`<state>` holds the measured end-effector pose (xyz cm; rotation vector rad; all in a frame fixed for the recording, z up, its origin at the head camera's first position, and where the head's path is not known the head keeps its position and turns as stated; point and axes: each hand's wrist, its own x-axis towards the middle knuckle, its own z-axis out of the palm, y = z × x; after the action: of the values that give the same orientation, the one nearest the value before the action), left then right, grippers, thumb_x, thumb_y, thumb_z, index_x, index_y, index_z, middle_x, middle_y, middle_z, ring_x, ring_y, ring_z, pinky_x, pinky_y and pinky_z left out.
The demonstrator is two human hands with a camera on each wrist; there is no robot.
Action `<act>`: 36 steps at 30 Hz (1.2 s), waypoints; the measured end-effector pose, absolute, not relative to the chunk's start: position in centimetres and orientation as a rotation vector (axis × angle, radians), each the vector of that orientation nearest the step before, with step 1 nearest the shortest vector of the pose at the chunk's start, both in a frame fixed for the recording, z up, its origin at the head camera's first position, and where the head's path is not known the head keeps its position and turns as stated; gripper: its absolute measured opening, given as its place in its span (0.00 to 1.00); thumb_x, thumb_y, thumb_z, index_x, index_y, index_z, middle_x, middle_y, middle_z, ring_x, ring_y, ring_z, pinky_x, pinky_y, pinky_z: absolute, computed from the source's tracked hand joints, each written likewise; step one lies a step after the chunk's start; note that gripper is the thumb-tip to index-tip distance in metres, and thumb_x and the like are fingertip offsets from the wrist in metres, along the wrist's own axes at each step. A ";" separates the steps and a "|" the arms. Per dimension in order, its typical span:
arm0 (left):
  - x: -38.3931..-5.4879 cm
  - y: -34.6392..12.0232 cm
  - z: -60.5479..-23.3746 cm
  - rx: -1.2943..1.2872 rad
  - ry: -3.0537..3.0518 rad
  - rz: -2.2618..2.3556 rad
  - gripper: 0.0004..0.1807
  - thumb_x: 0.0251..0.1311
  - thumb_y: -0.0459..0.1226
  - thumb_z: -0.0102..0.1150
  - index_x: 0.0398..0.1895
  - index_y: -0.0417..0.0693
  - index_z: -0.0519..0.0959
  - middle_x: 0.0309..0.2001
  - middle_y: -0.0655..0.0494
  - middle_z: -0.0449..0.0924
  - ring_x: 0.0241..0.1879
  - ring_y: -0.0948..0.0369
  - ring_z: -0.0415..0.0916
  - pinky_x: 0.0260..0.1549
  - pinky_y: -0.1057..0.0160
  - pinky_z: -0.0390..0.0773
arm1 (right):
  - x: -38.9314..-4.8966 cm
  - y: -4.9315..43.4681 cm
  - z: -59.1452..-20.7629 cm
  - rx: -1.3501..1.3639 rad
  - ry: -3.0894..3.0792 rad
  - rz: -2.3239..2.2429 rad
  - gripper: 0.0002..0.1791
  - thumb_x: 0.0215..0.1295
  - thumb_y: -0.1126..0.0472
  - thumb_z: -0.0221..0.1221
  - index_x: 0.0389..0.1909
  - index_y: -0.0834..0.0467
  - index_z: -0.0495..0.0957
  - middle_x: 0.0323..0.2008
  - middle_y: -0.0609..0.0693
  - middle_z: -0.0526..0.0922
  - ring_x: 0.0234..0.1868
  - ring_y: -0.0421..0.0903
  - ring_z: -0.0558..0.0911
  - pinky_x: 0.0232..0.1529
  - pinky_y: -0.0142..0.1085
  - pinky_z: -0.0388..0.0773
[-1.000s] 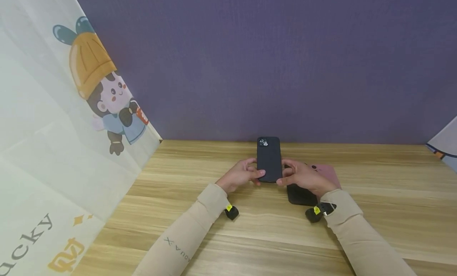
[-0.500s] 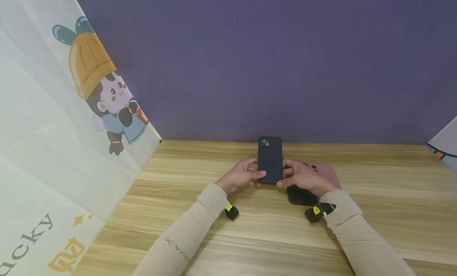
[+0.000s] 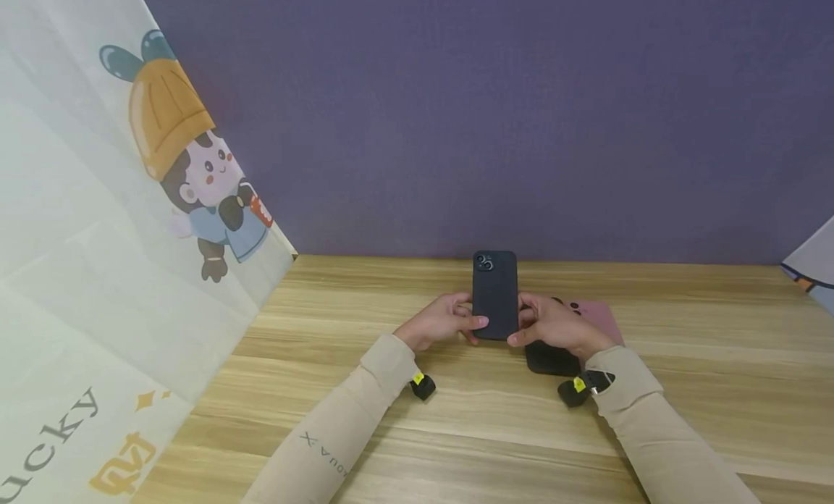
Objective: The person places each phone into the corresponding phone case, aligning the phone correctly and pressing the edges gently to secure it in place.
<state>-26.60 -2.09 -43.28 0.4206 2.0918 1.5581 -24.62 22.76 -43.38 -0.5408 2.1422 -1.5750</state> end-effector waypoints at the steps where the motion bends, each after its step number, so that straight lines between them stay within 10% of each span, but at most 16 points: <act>1: -26.6 -2.1 -43.3 0.422 2.090 1.558 0.40 0.67 0.38 0.67 0.78 0.42 0.60 0.37 0.47 0.89 0.26 0.60 0.84 0.67 0.51 0.74 | -24.6 22.8 -43.4 -0.543 2.145 -1.572 0.36 0.59 0.68 0.71 0.65 0.71 0.65 0.49 0.59 0.88 0.44 0.42 0.86 0.45 0.34 0.82; 8: -26.6 -2.0 -43.3 0.439 2.077 1.571 0.41 0.67 0.35 0.65 0.79 0.38 0.57 0.27 0.56 0.83 0.25 0.59 0.84 0.66 0.55 0.75 | -24.6 22.9 -43.3 -0.536 2.185 -1.491 0.44 0.66 0.62 0.68 0.76 0.67 0.55 0.62 0.67 0.80 0.56 0.50 0.84 0.53 0.39 0.82; 16: -26.1 -1.7 -42.9 0.528 2.107 1.514 0.26 0.67 0.32 0.65 0.67 0.44 0.73 0.38 0.48 0.88 0.25 0.58 0.82 0.39 0.63 0.84 | -23.8 23.2 -42.5 -0.195 2.336 -1.268 0.54 0.68 0.21 0.41 0.81 0.57 0.51 0.79 0.64 0.55 0.80 0.68 0.51 0.71 0.71 0.56; 26: -26.0 -1.8 -42.7 0.575 2.103 1.466 0.21 0.67 0.31 0.64 0.61 0.40 0.74 0.42 0.43 0.88 0.25 0.58 0.82 0.37 0.66 0.83 | -24.3 23.0 -42.8 -0.382 2.342 -1.597 0.44 0.80 0.34 0.28 0.66 0.68 0.71 0.48 0.48 0.86 0.51 0.39 0.81 0.59 0.37 0.70; 36: -26.0 -1.9 -42.7 0.602 2.149 1.395 0.32 0.68 0.32 0.64 0.73 0.39 0.66 0.42 0.44 0.88 0.27 0.59 0.82 0.37 0.68 0.82 | -24.8 22.9 -43.5 -0.459 1.973 -2.045 0.26 0.80 0.34 0.30 0.49 0.39 0.77 0.42 0.33 0.85 0.47 0.33 0.80 0.52 0.27 0.71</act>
<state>-25.96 -1.89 -42.70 0.6018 2.1486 1.3952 -24.81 22.94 -43.49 -0.4587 1.9728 -2.0451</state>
